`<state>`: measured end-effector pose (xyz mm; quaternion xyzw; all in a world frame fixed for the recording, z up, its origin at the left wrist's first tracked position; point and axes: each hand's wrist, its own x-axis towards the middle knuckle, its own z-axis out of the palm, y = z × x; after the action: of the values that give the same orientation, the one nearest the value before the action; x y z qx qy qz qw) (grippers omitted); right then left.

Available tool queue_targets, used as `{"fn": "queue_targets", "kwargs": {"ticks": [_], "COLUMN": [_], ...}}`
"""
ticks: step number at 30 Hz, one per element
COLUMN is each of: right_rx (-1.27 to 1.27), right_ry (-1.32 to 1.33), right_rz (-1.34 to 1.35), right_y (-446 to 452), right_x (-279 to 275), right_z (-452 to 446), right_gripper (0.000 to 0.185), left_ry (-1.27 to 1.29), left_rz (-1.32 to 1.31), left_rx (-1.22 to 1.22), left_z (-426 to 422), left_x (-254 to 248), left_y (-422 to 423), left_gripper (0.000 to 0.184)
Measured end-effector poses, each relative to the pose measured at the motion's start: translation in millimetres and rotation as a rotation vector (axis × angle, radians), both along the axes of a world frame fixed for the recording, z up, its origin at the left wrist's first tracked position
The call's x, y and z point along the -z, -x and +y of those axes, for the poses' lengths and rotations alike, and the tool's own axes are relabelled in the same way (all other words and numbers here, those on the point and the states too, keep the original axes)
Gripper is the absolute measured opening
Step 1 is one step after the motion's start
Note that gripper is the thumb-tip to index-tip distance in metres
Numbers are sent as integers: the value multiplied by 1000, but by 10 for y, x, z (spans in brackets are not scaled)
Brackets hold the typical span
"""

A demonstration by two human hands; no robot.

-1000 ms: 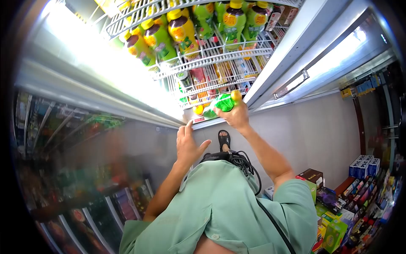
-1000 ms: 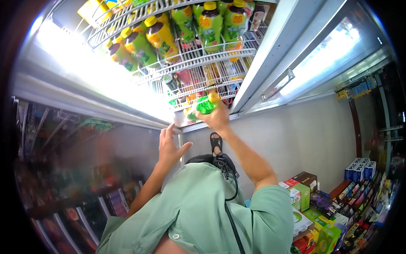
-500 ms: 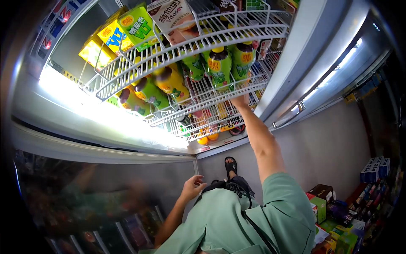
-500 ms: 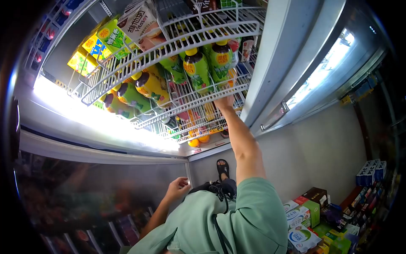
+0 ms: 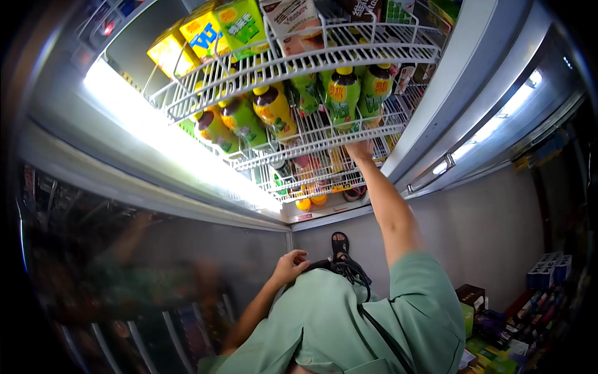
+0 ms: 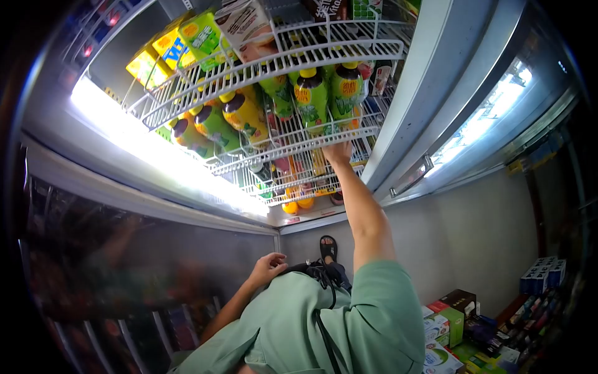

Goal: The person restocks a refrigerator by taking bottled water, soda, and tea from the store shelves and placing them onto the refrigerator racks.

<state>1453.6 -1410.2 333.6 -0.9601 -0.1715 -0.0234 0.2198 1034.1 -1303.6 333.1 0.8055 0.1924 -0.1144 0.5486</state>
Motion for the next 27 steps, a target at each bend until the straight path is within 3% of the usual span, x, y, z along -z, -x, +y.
{"fn": "queue_targets", "kwargs": {"ticks": [1,3,5,8,10,15,17,21,23,25,27], "right_rx": [34,13,-158,-100,25,-58,-140,-282,-372,-480,-684], "right_ry": [-265,-436,-479,-446,-434,-344,-344,-370,-384,-394,-349], "right_rz": [-360,-143,-278,-69,356,349,477,542,605,672,733], "right_y": [263,754,1278,1953,2307,2547,2541,2581,2659,2721,2744], "right_x": [48,-13,230,527,614,540,451,385,271,235,236], "right_z": [-73,-311,-623,-1089,-1451,-1985,-2066,-2194,-2294,-2491,-2755], "right_gripper": [63,58,61,56,56,50,47,43,43,43,46], "left_ry": [13,2,21,29,20,-66,81,247,335,314,431], "left_rz": [1,-10,-27,7,29,76,224,375,531,637,775], "left_rx": [-7,49,79,130,197,302,58,-557,-643,-498,-756], "left_z": [-14,-48,-110,-217,-306,-414,-411,-898,-1175,-1560,-2005], "left_x": [14,56,45,-30,56,212,599,837,1265,1223,1387], "left_y": [-1,24,60,114,235,599,871,1543,2157,2634,3150], "left_gripper": [36,35,34,35,36,37,37,26,23,25,31]}}
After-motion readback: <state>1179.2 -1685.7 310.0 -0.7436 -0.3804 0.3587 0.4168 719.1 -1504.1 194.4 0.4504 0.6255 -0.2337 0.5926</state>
